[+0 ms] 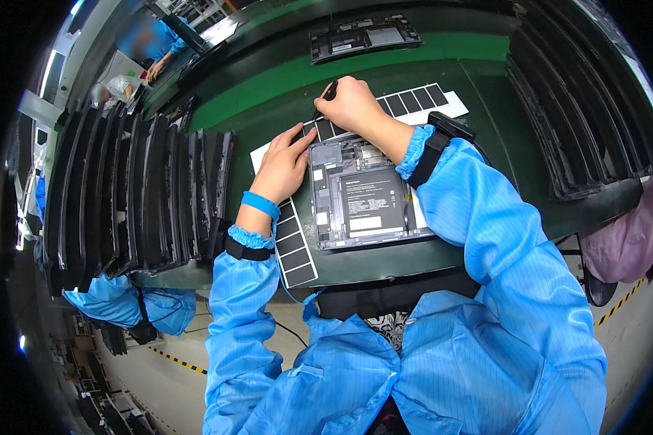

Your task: Assembling internal components of laptops and stacking the units on an assembly line.

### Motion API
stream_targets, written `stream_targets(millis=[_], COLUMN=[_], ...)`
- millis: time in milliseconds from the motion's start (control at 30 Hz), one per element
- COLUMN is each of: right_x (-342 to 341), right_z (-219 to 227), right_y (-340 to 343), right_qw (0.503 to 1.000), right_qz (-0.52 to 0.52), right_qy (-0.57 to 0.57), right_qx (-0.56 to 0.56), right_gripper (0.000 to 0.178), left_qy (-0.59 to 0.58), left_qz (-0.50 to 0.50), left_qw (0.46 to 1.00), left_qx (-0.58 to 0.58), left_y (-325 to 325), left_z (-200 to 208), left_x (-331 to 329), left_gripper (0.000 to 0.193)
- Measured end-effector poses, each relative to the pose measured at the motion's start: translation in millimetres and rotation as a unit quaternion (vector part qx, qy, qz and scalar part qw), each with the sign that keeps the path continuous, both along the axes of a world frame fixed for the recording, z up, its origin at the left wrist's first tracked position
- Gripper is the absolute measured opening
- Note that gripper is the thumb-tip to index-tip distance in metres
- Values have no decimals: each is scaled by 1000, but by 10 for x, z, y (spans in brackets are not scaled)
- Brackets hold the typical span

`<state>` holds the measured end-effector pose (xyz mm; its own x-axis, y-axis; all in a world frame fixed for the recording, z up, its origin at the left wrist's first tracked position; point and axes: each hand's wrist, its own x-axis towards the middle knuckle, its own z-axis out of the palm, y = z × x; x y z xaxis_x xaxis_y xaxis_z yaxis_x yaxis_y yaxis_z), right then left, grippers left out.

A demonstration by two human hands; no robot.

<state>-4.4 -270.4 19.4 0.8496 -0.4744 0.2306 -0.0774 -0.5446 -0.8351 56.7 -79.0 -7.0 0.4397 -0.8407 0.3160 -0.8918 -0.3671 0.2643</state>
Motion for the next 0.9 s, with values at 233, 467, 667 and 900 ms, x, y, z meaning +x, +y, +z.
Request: stream_targets(millis=[233, 467, 667, 900], right_x=[-46, -58, -203, -1135], right_z=[33, 17, 198, 506], right_y=[32, 50, -121, -313], right_qw=[998, 980, 951, 955], right_qz=[30, 52, 65, 22], right_qy=[-34, -112, -134, -90], right_qx=[33, 156, 271, 280], right_gripper=[18, 16, 19, 21], left_qy=[8, 29, 9, 36], left_qz=[5, 25, 36, 12], left_qw=[1000, 999, 998, 995], left_qx=[11, 37, 48, -92], left_y=[-7, 15, -19, -57], left_z=[-27, -27, -23, 101], left_x=[31, 18, -30, 89], left_gripper=[36, 37, 36, 22])
